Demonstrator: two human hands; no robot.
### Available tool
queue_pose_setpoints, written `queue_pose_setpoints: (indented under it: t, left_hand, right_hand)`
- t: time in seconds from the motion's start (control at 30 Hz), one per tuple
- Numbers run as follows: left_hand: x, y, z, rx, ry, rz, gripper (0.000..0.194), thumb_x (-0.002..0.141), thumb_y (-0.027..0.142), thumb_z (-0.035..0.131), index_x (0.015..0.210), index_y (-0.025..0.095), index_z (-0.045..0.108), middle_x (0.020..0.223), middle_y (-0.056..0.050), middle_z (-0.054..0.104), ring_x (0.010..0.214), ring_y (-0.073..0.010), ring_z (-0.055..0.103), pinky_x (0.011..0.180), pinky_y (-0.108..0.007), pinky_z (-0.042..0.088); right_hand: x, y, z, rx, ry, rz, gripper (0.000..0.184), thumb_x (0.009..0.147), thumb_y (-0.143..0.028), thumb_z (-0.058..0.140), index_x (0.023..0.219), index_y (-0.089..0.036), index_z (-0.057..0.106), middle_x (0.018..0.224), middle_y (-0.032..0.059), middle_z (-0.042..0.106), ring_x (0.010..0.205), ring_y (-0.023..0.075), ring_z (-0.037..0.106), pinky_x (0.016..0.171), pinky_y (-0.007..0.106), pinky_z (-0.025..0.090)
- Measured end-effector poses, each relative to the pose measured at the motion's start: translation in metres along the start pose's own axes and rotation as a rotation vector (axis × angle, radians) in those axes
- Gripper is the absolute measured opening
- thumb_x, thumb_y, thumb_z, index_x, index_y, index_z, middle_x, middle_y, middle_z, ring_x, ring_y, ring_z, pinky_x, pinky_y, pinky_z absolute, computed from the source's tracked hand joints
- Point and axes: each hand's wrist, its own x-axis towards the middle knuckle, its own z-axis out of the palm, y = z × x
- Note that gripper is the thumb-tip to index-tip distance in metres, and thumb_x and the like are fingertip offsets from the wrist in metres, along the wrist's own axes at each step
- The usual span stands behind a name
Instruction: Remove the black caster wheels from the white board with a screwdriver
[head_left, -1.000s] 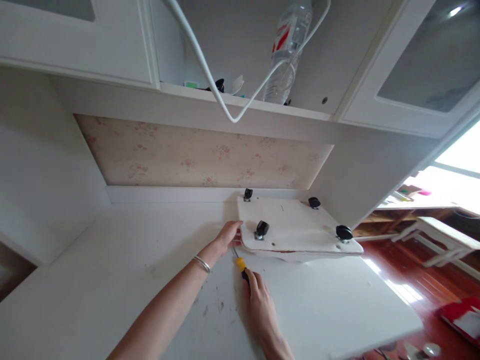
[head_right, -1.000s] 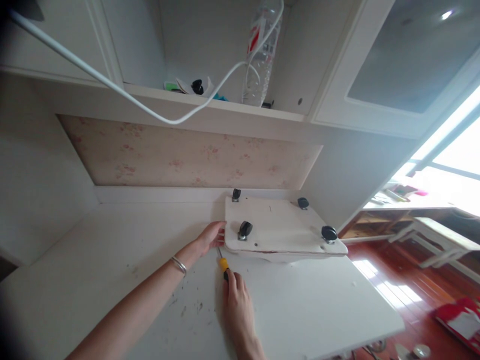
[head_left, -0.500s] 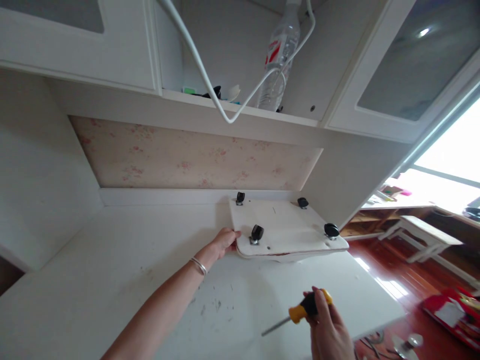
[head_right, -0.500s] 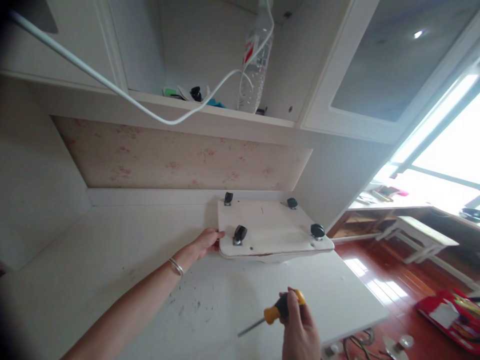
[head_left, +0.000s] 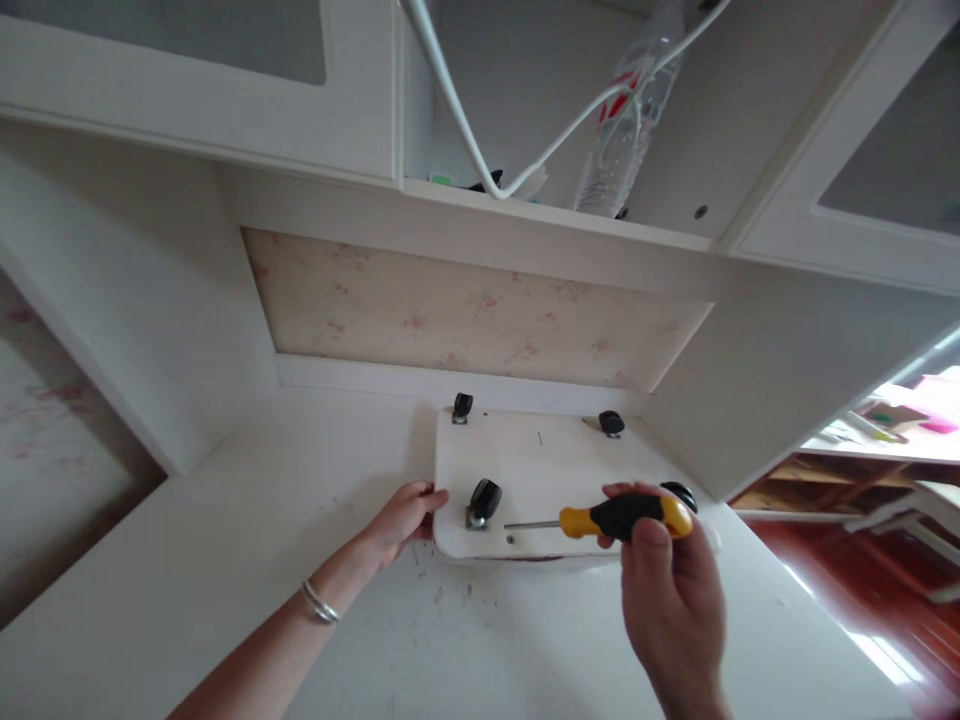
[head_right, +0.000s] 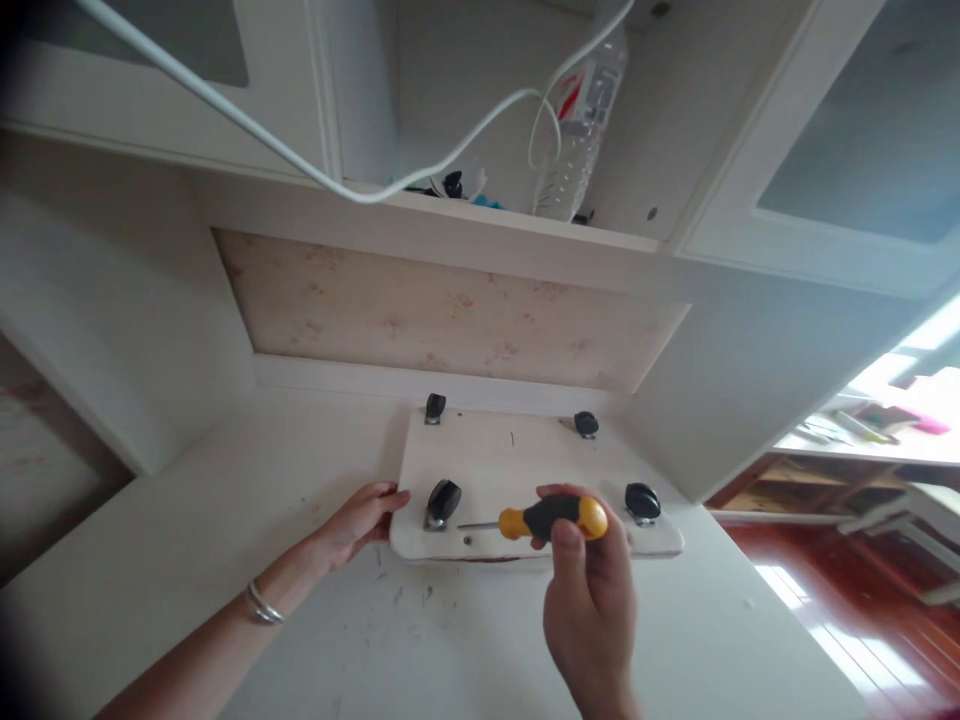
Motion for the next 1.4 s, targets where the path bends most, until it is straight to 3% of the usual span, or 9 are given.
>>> queue_pose_setpoints:
  t: [0.23, 0.47, 0.63, 0.97, 1.13, 1.4]
  left_hand:
    - [-0.030, 0.000, -0.038, -0.016, 0.059, 0.025, 0.028, 0.075, 0.036, 0.078, 0.091, 0.014, 0.070, 0.092, -0.012, 0.075, 0.076, -0.0224, 0.068, 0.066, -0.030, 0.052]
    - [-0.024, -0.004, -0.052, -0.154, -0.026, 0.013, 0.035, 0.083, 0.048, 0.068, 0.095, 0.016, 0.070, 0.089, -0.009, 0.074, 0.066, -0.0182, 0.067, 0.061, -0.029, 0.051]
    - [-0.014, -0.016, -0.055, -0.251, -0.050, -0.014, 0.031, 0.085, 0.046, 0.067, 0.091, 0.016, 0.069, 0.071, -0.001, 0.068, 0.058, -0.0122, 0.061, 0.055, -0.023, 0.046]
    - [-0.025, -0.033, -0.055, -0.347, -0.134, -0.061, 0.028, 0.084, 0.040, 0.070, 0.077, 0.013, 0.067, 0.066, -0.004, 0.066, 0.058, -0.0151, 0.060, 0.057, -0.027, 0.049]
    - [-0.023, -0.039, -0.059, -0.370, -0.143, -0.058, 0.027, 0.085, 0.037, 0.069, 0.092, 0.011, 0.071, 0.077, -0.007, 0.071, 0.066, -0.0177, 0.065, 0.061, -0.029, 0.052]
    - [-0.018, -0.043, -0.063, -0.397, -0.153, -0.061, 0.028, 0.082, 0.039, 0.073, 0.089, 0.012, 0.069, 0.074, -0.005, 0.070, 0.063, -0.0165, 0.065, 0.062, -0.029, 0.056]
  right_hand:
    - [-0.010, 0.006, 0.045, -0.020, -0.136, -0.056, 0.021, 0.097, -0.037, 0.053, 0.111, -0.024, 0.062, 0.105, 0.0060, 0.069, 0.074, 0.0138, 0.062, 0.063, 0.029, 0.052]
    - [-0.012, 0.009, 0.054, -0.026, -0.090, -0.025, 0.021, 0.096, -0.037, 0.054, 0.111, -0.024, 0.062, 0.110, 0.0069, 0.068, 0.076, 0.0143, 0.062, 0.063, 0.030, 0.052]
    - [-0.010, -0.004, 0.052, 0.020, -0.014, -0.008, 0.021, 0.096, -0.038, 0.055, 0.104, -0.021, 0.064, 0.099, 0.0077, 0.069, 0.069, 0.0136, 0.059, 0.054, 0.026, 0.050]
    - [-0.015, 0.005, 0.089, -0.047, -0.331, -0.033, 0.022, 0.094, -0.031, 0.058, 0.114, -0.022, 0.059, 0.109, 0.0082, 0.069, 0.075, 0.0147, 0.065, 0.062, 0.030, 0.058]
    - [-0.013, 0.008, 0.098, -0.110, -0.380, -0.067, 0.022, 0.093, -0.030, 0.059, 0.114, -0.022, 0.060, 0.107, 0.0065, 0.070, 0.076, 0.0136, 0.066, 0.067, 0.029, 0.056]
    - [-0.010, 0.004, 0.097, -0.108, -0.396, -0.107, 0.021, 0.094, -0.029, 0.058, 0.115, -0.024, 0.059, 0.107, 0.0060, 0.069, 0.074, 0.0144, 0.065, 0.064, 0.030, 0.056]
